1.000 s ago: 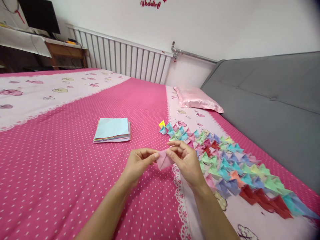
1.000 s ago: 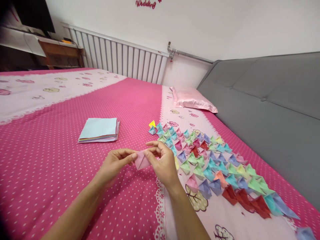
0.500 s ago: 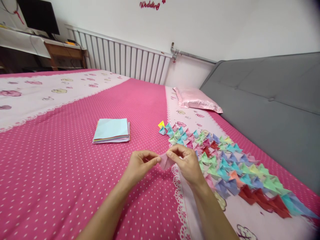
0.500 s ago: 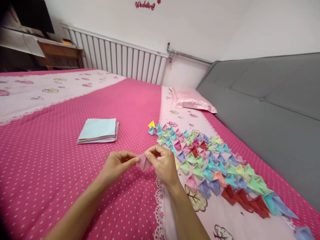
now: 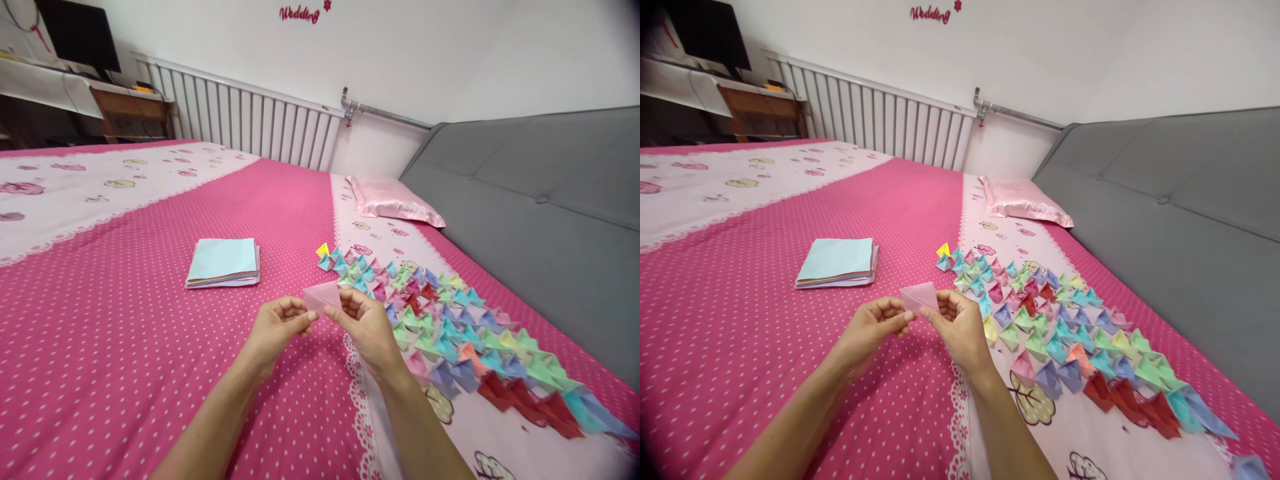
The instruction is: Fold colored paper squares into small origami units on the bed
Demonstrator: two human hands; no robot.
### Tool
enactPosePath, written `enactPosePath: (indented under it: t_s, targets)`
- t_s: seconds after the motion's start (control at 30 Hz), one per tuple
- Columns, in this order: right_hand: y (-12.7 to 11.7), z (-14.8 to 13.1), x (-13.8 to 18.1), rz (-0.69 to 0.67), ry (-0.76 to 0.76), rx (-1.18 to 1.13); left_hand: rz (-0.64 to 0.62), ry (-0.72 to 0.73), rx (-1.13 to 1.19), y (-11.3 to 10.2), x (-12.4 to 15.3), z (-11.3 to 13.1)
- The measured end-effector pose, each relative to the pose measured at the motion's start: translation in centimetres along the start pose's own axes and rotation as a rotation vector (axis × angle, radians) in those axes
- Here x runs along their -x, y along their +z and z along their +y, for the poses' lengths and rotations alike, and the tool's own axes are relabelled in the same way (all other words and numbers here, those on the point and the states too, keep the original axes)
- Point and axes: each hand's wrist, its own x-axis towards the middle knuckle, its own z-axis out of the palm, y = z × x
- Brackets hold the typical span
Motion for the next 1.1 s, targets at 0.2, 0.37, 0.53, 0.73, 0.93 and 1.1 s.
enactPosePath:
  t_s: [0.2, 0.37, 0.53, 0.73, 0.93, 1.1]
  targets:
    - [-0.2, -0.3, 0.0, 0.007, 0.005, 0.038, -0.055, 0.031, -0.057, 0.2, 0.1, 0.2]
    - [-0.2, -0.9, 0.1, 0.052, 0.019, 0.118, -0.092, 0.061, -0.133, 0.1, 0.1, 0.3]
    - [0.0, -1.1, 0.1, 0.075, 0.017, 0.146, -0.103, 0.089, -0.16, 0.1, 0.0, 0.2]
    - [0.1, -1.2, 0.1, 0.063, 0.17, -0.029, -0.116, 0.185, -0.219, 0.3, 0.1, -0.2]
    - [0.2, -0.8, 0.1, 0.092, 0.161, -0.047, -0.112, 0.169, -0.187, 0.4, 0.1, -0.2]
    - [0.1, -0.7, 0.1, 0.094, -0.073, 0.26, -0.055, 0.145, -0.171, 0.3, 0.1, 0.2]
